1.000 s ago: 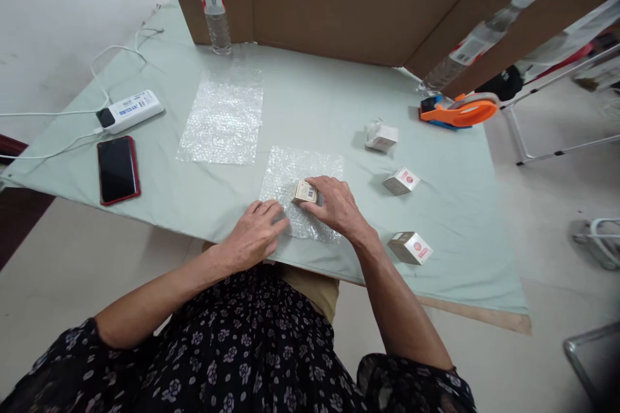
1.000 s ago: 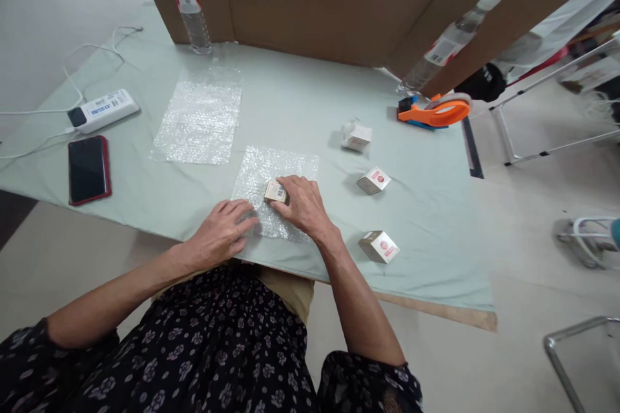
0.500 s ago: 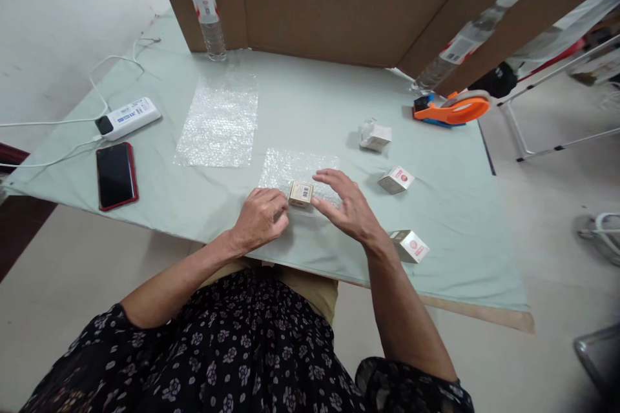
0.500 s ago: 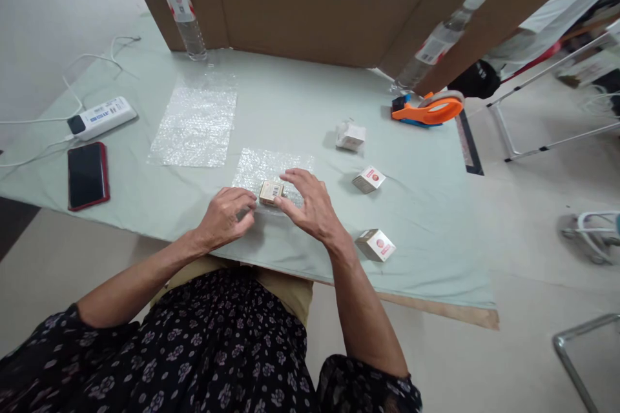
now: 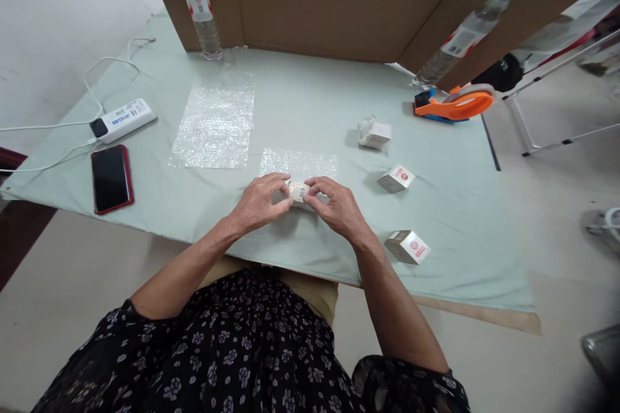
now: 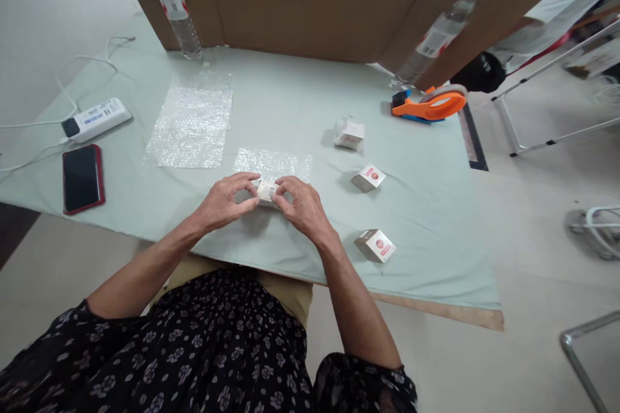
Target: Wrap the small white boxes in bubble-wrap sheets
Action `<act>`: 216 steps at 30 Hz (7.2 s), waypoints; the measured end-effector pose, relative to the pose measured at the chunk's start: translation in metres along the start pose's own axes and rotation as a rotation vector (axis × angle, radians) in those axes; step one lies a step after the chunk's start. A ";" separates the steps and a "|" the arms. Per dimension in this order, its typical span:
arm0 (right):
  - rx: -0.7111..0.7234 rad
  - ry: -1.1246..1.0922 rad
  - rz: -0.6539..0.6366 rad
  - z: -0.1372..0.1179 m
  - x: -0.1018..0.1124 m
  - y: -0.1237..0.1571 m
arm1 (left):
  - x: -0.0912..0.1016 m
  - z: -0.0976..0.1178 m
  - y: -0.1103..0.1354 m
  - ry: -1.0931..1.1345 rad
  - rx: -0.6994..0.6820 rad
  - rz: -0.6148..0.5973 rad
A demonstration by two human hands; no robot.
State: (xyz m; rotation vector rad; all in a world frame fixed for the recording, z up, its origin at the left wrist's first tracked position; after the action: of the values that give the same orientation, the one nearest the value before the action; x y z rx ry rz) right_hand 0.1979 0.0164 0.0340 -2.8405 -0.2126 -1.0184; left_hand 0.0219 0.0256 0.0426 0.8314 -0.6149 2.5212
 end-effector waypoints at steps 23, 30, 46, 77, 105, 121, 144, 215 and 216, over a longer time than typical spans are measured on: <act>-0.012 0.012 0.189 -0.010 -0.018 0.034 | -0.006 -0.003 0.015 0.193 -0.041 0.219; -0.032 0.004 0.192 -0.008 -0.021 0.035 | -0.008 -0.004 0.014 0.210 -0.010 0.189; 0.255 0.638 0.179 -0.068 -0.032 0.054 | -0.008 -0.010 0.001 0.215 0.080 0.004; 0.303 0.834 0.085 -0.063 -0.045 0.035 | 0.023 -0.060 0.019 -0.043 0.572 -0.161; 0.293 0.780 0.020 -0.065 -0.040 0.036 | -0.014 -0.019 0.012 0.507 0.622 0.164; 0.278 0.352 0.197 -0.049 -0.016 0.057 | -0.016 0.017 0.007 -0.304 -0.204 -0.069; -0.727 -0.123 0.325 0.037 -0.003 0.079 | -0.036 0.040 0.023 -0.460 -0.117 -0.097; -0.207 0.559 -0.149 -0.045 -0.014 0.045 | -0.035 0.013 0.034 0.143 0.142 0.235; -0.213 0.528 -0.157 -0.043 -0.013 0.045 | -0.036 0.014 0.034 0.146 0.156 0.257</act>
State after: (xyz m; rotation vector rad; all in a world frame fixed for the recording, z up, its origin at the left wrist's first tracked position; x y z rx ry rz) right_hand 0.1688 -0.0359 0.0560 -2.6296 -0.2897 -1.8744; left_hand 0.0374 -0.0185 0.0200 0.6470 -0.5096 2.8635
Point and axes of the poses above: each hand's wrist, its own y-axis away from the middle knuckle, its own x-axis out of the back of the hand, z = x × y, the point moved 6 cm from there along -y, towards the middle knuckle, and after that the axes turned 9 degrees about -x, right-handed, at the moved point
